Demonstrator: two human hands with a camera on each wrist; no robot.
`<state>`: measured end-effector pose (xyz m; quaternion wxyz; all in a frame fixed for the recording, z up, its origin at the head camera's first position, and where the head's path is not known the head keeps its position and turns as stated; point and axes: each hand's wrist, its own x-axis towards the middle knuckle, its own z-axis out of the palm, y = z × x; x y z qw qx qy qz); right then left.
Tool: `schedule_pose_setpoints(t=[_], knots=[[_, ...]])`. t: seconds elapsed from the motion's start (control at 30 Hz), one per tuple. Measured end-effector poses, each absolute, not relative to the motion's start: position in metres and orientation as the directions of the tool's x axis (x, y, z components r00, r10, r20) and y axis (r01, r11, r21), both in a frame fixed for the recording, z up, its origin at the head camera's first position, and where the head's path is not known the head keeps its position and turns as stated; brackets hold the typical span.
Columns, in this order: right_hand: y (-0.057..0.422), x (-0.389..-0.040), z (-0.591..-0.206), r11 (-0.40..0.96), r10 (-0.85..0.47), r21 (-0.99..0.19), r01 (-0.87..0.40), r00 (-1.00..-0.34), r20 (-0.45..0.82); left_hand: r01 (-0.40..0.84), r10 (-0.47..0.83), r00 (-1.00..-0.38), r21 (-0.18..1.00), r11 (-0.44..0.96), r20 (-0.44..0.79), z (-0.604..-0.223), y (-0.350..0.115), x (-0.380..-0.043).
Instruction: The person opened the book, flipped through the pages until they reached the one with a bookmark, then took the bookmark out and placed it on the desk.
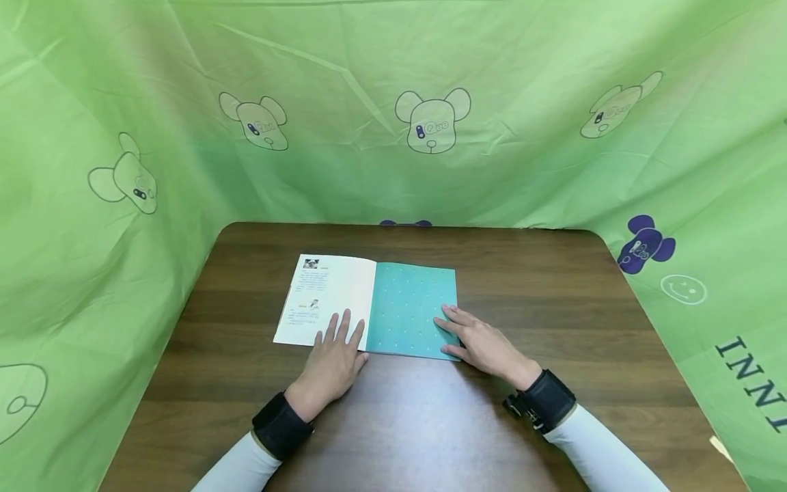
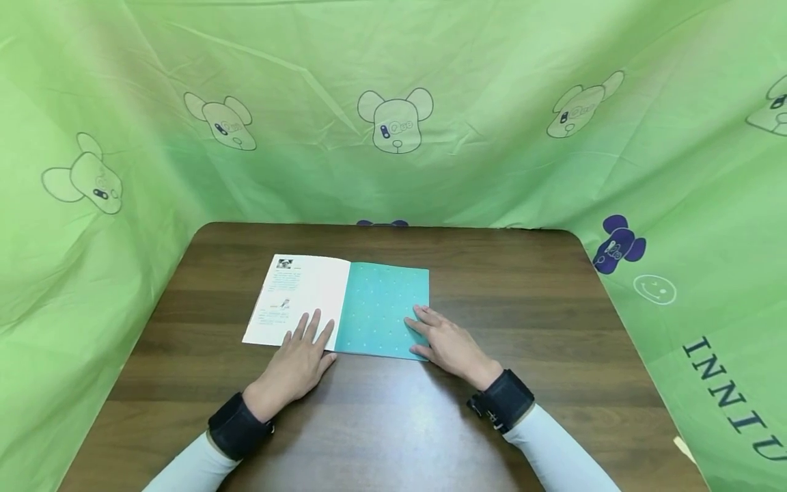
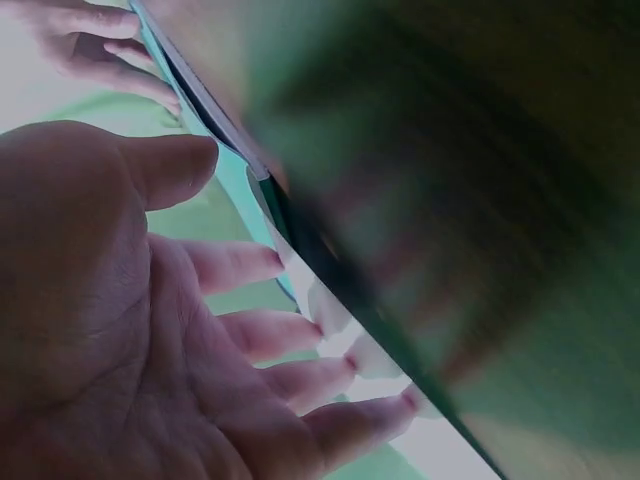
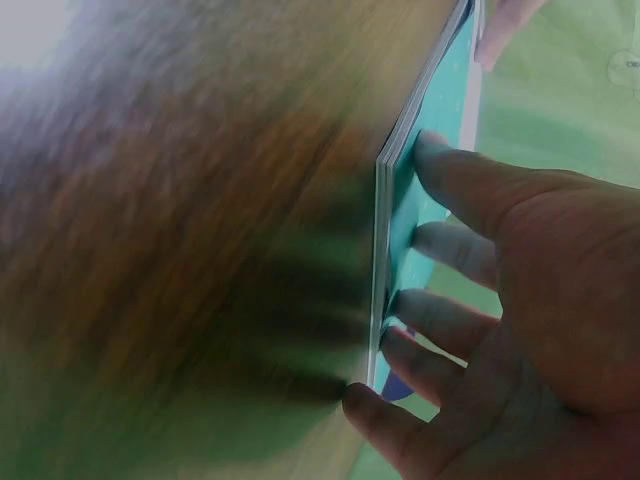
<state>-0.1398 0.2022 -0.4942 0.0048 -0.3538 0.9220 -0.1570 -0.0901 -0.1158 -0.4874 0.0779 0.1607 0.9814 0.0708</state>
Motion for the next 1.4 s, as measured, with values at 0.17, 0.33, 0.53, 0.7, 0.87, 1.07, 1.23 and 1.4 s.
schedule_pose_setpoints(t=[0.17,0.33,0.53,0.7,0.87,1.07,1.23,1.4], knots=[[0.207,-0.146,-0.493,0.664,-0.686,-0.32,-0.676,-0.721,0.098,0.291,0.326,-0.931,0.209,0.934,-0.163,-0.487,-0.114,-0.087],[0.216,-0.153,-0.49,0.631,-0.725,-0.345,-0.695,-0.686,0.057,0.275,0.318,-0.931,0.229,0.934,-0.181,-0.486,-0.11,-0.084],[0.221,-0.159,-0.49,0.608,-0.753,-0.358,-0.708,-0.658,0.022,0.25,0.294,-0.936,0.224,0.942,-0.192,-0.488,-0.106,-0.084],[0.221,-0.162,-0.493,0.574,-0.767,-0.366,-0.733,-0.637,0.073,0.256,0.293,-0.94,0.206,0.945,-0.177,-0.488,-0.103,-0.083],[0.22,-0.165,-0.496,0.591,-0.75,-0.353,-0.725,-0.655,0.089,0.259,0.294,-0.941,0.201,0.945,-0.169,-0.485,-0.099,-0.085],[0.216,-0.167,-0.497,0.622,-0.723,-0.331,-0.71,-0.683,0.108,0.265,0.293,-0.944,0.177,0.948,-0.152,-0.483,-0.097,-0.087],[0.213,-0.167,-0.496,0.648,-0.696,-0.308,-0.696,-0.706,0.133,0.276,0.295,-0.948,0.147,0.95,-0.123,-0.484,-0.095,-0.09],[0.208,-0.167,-0.494,0.675,-0.656,-0.308,-0.67,-0.737,0.163,0.285,0.295,-0.95,0.102,0.953,-0.102,-0.485,-0.092,-0.091]])
